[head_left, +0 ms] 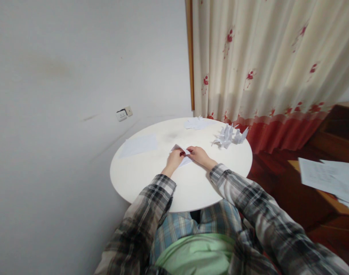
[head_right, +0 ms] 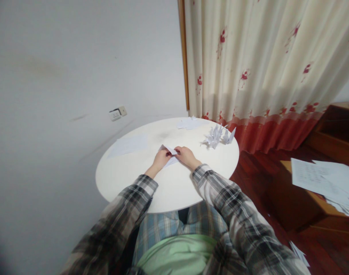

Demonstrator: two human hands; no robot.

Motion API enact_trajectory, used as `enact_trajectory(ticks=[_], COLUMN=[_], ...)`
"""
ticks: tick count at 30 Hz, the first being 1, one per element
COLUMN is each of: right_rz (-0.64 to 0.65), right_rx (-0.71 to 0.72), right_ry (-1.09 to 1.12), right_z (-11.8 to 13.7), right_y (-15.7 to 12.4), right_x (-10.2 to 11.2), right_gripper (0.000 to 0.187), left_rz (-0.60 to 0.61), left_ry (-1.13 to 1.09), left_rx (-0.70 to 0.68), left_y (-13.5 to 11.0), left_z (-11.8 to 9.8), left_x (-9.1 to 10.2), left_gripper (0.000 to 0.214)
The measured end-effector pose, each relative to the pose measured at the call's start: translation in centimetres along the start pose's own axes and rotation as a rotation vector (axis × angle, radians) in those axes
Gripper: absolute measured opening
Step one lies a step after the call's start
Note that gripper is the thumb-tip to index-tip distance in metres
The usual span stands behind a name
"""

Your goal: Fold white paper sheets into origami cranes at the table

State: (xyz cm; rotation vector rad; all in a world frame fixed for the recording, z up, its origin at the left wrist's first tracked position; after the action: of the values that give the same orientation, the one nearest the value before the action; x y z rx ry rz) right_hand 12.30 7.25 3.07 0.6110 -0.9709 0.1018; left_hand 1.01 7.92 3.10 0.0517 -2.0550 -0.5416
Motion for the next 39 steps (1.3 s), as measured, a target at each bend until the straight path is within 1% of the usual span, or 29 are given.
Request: enact_trajectory(ticks=[5,9,12,18,22,25,33,39], right_rz=[0.003,-0.008,-0.019,-0.004,-0.013,-0.003,-0.019,-0.028], right_rx=[0.001,0.002,0.003,0.023,0.037,0.032,0.067,0.076], right_ry=[-0.032,-0.07,-0.074,-0.017,-0.025,-0.043,-0.036,0.015], right_z=[0.3,0.5,0.4,0.1,0.1,0.0,0.3,0.3], right_y=[-0.1,-0.1,-0.1,0.1,0.1,0.2,0.4,0.4], right_x=[0.3,0.6,0.6,0.0,-0.1,-0.4,-0.6,-0.5], right_gripper=[0.026,0.02,0.019,0.022,0.02,0.019,0.02,0.018], left_rz=[-0.026,-0.04,-0.038,-0.015,-0.031,-0.044,-0.134,-0.129], left_ry=[0.086,0.064,0.052,0.096,0.088,0.074,0.02,0.024], left_rx=[-0.018,-0.049,-0.078,-0.181,-0.266,-0.302,-0.323,-0.322], left_y=[-0.3,-0.6,-0.8,-1.3,-1.6,-1.6,-1.8,-1.8], left_z=[-0.6,-1.0,-1.6,-3.3,-4.3,-4.8,-5.3,-5.3], left_x=[0.6,0.8,1.0,1.2,1.4,1.5,2.3,2.0], left_gripper=[0.021,0.022,0.023,0.022,0.022,0.022,0.022,0.019])
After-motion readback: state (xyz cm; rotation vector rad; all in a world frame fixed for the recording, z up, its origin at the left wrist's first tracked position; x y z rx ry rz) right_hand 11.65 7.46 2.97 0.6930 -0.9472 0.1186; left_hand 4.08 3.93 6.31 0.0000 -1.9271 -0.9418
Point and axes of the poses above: each hand's wrist, its own y-axis towards the middle knuckle, its own x-axis out of the back of the hand, z = x × y, the point moved 8 cm from there along y, towards the middle knuckle, and after that the axes turned 2 degrees about -z, right-handed, at the moved point
